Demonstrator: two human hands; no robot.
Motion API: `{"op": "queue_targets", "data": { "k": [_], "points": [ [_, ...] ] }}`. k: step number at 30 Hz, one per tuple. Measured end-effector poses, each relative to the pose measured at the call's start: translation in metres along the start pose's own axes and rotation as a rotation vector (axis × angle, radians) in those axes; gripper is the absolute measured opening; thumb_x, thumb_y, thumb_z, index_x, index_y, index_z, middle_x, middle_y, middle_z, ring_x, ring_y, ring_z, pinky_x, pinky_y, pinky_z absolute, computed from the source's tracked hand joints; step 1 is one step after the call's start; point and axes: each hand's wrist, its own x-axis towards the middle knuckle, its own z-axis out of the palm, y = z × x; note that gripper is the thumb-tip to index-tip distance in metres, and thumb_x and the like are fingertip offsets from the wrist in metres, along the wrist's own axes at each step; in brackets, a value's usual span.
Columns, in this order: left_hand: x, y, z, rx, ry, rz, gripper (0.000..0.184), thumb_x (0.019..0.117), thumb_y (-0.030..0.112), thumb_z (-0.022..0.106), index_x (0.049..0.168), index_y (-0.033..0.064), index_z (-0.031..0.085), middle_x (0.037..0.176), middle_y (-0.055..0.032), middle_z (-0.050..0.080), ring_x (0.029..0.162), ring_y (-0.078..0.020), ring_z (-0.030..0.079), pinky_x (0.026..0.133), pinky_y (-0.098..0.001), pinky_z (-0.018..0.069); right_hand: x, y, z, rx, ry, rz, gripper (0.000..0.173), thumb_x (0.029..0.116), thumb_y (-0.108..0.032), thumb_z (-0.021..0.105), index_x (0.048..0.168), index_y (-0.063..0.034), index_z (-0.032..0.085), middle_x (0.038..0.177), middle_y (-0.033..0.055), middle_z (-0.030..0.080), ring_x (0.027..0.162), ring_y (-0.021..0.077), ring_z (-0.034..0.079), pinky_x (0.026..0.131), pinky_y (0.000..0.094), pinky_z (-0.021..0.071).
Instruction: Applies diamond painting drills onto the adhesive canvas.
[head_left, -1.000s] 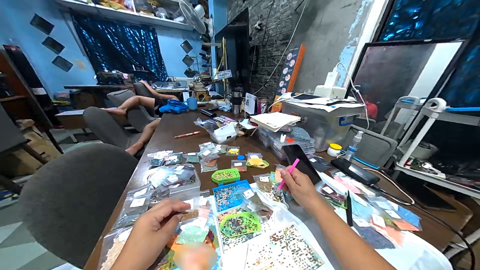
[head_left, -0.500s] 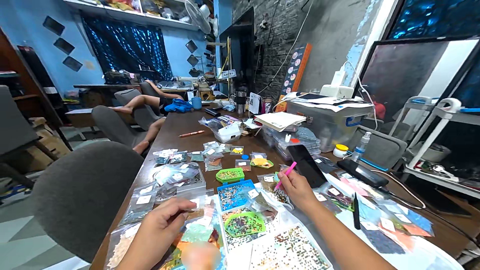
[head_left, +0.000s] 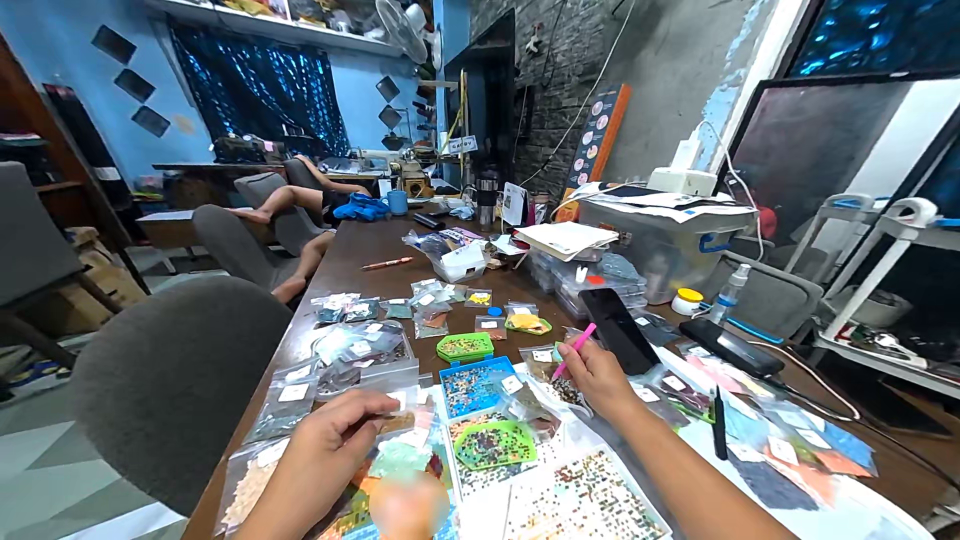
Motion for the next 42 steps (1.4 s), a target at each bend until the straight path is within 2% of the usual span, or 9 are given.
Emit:
{"op": "queue_targets", "data": {
  "k": [7,13,20,24,26,29,32,34,42],
  "points": [
    [0.000,0.001,0.000,-0.011,0.012,-0.007,0.024,0.0870,0.007,0.056,0.100,0.0066,0.076,0.102,0.0007,0.071,0.090,-0.0001,0.067,0.076,-0.0152,0.0554,0.000,-0.005,-0.003,0.142,0.009,0.100,0.027,0.1110,-0.021,0.044,0.109,0.0015,0.059,0.074,0.0057,0.063,0.063,0.0099,0.062,0.064,0.0263,0.0538],
    [0.000,0.003,0.000,-0.022,0.006,-0.029,0.023,0.0869,0.006,0.057,0.100,0.0069,0.076,0.103,0.0002,0.071,0.091,0.0001,0.067,0.077,-0.0157,0.0556,-0.006,-0.015,-0.006,0.340,0.028,0.084,0.026,0.1114,-0.016,0.038,0.103,-0.0006,0.058,0.071,0.0033,0.062,0.058,0.0068,0.060,0.058,0.0210,0.0510],
    [0.001,0.003,0.001,-0.022,-0.005,-0.019,0.022,0.0885,0.006,0.057,0.101,0.0076,0.076,0.103,0.0002,0.071,0.092,-0.0019,0.067,0.078,-0.0179,0.0565,-0.016,-0.029,-0.004,0.424,-0.035,-0.065,0.027,0.1070,-0.015,0.033,0.096,-0.0065,0.057,0.069,-0.0029,0.063,0.058,0.0032,0.059,0.058,0.0188,0.0508],
    [0.001,0.009,0.001,-0.039,-0.031,-0.054,0.022,0.0900,0.006,0.058,0.102,0.0072,0.076,0.104,-0.0007,0.071,0.093,-0.0026,0.067,0.080,-0.0184,0.0562,-0.024,-0.037,0.000,0.490,-0.068,-0.168,0.026,0.1060,-0.018,0.035,0.095,-0.0113,0.058,0.072,-0.0053,0.065,0.060,0.0024,0.061,0.058,0.0181,0.0515],
    [0.000,0.023,0.005,-0.096,-0.079,-0.099,0.021,0.0915,0.006,0.059,0.106,0.0052,0.075,0.105,-0.0018,0.070,0.092,-0.0030,0.067,0.080,-0.0192,0.0563,-0.030,-0.044,0.004,0.519,-0.088,-0.221,0.025,0.1063,-0.019,0.035,0.095,-0.0137,0.057,0.073,-0.0076,0.066,0.062,0.0010,0.062,0.059,0.0173,0.0521],
    [-0.004,0.054,0.015,-0.204,-0.220,-0.224,0.027,0.0931,0.005,0.060,0.118,0.0027,0.072,0.110,-0.0052,0.070,0.091,-0.0062,0.066,0.082,-0.0238,0.0555,-0.041,-0.058,0.012,0.580,-0.128,-0.320,0.026,0.1088,-0.025,0.038,0.096,-0.0162,0.058,0.076,-0.0105,0.066,0.066,-0.0014,0.062,0.061,0.0165,0.0527],
    [-0.009,0.074,0.024,-0.283,-0.327,-0.320,0.031,0.0934,0.003,0.060,0.123,0.0030,0.069,0.110,-0.0043,0.069,0.084,-0.0041,0.064,0.075,-0.0220,0.0547,-0.050,-0.067,0.019,0.601,-0.172,-0.442,0.030,0.1101,-0.038,0.041,0.096,-0.0187,0.059,0.080,-0.0119,0.067,0.070,-0.0040,0.063,0.063,0.0145,0.0528],
    [-0.011,0.080,0.027,-0.305,-0.349,-0.343,0.032,0.0936,0.002,0.061,0.125,0.0025,0.068,0.111,-0.0044,0.069,0.086,-0.0032,0.065,0.077,-0.0209,0.0544,-0.052,-0.070,0.023,0.595,-0.182,-0.500,0.033,0.1097,-0.042,0.042,0.095,-0.0180,0.059,0.081,-0.0110,0.066,0.070,-0.0043,0.062,0.063,0.0144,0.0524],
    [-0.014,0.085,0.031,-0.395,-0.321,-0.328,0.032,0.0915,0.000,0.063,0.123,0.0008,0.069,0.112,-0.0029,0.068,0.092,-0.0003,0.064,0.082,-0.0163,0.0531,-0.054,-0.066,0.026,0.528,-0.193,-0.568,0.036,0.1104,-0.041,0.040,0.098,-0.0129,0.059,0.081,-0.0069,0.067,0.071,-0.0047,0.062,0.064,0.0138,0.0525]
  ]
}}
